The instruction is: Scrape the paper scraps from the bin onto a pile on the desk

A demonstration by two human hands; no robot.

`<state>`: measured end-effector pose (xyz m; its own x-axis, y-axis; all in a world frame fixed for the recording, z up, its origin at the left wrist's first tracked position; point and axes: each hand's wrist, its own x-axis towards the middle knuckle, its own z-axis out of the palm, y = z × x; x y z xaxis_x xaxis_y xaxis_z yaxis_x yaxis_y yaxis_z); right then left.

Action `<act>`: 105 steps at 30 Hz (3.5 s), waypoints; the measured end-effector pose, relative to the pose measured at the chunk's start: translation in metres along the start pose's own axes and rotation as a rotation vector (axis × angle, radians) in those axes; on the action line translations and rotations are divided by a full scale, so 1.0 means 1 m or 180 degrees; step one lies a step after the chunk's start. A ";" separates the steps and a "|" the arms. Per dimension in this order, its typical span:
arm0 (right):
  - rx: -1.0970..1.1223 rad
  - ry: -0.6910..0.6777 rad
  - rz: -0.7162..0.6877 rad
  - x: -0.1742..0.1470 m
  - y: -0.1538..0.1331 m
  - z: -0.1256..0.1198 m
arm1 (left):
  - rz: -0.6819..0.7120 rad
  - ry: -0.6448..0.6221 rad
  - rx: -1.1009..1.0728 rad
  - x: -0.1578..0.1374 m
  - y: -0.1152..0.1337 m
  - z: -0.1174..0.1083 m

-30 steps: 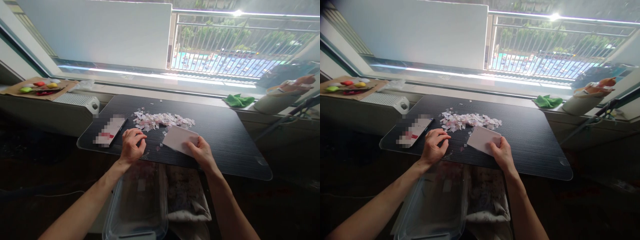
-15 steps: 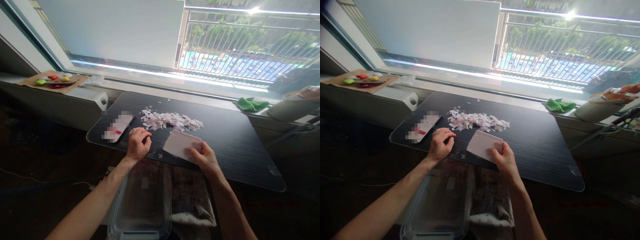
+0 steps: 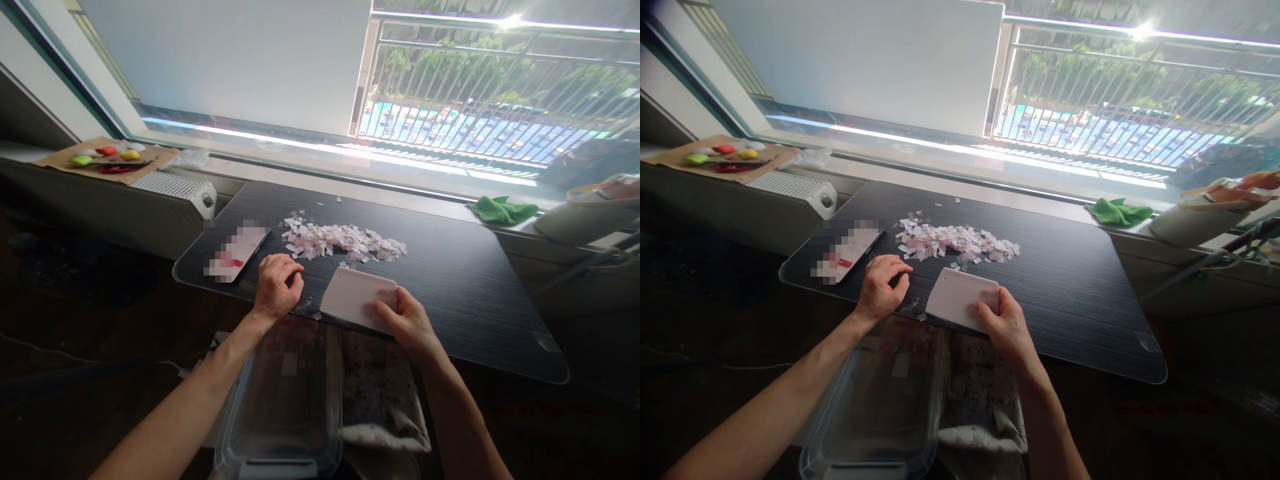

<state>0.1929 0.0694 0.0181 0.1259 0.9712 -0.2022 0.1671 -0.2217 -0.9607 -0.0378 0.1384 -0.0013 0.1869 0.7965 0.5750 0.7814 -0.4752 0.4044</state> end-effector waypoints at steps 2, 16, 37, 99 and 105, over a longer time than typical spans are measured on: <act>-0.0031 -0.0136 -0.0011 -0.003 0.000 0.003 | 0.0004 -0.0029 0.0019 0.000 -0.001 0.000; -0.0501 0.1376 -0.0591 0.017 -0.004 -0.023 | 0.0223 -0.0289 0.0215 -0.002 0.001 0.001; -0.0757 0.1322 -0.0748 0.021 -0.003 -0.013 | 0.0239 -0.0402 0.0363 -0.002 0.001 0.001; 0.0177 0.0169 0.0292 -0.023 0.007 -0.086 | 0.0289 -0.0409 0.0394 -0.002 -0.001 0.000; 0.0059 0.0051 0.0291 -0.032 0.001 -0.091 | 0.0302 -0.0413 0.0355 -0.001 -0.001 0.000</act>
<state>0.2779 0.0305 0.0405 0.1554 0.9454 -0.2864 0.1361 -0.3077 -0.9417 -0.0388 0.1378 -0.0025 0.3324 0.7950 0.5074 0.8164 -0.5119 0.2674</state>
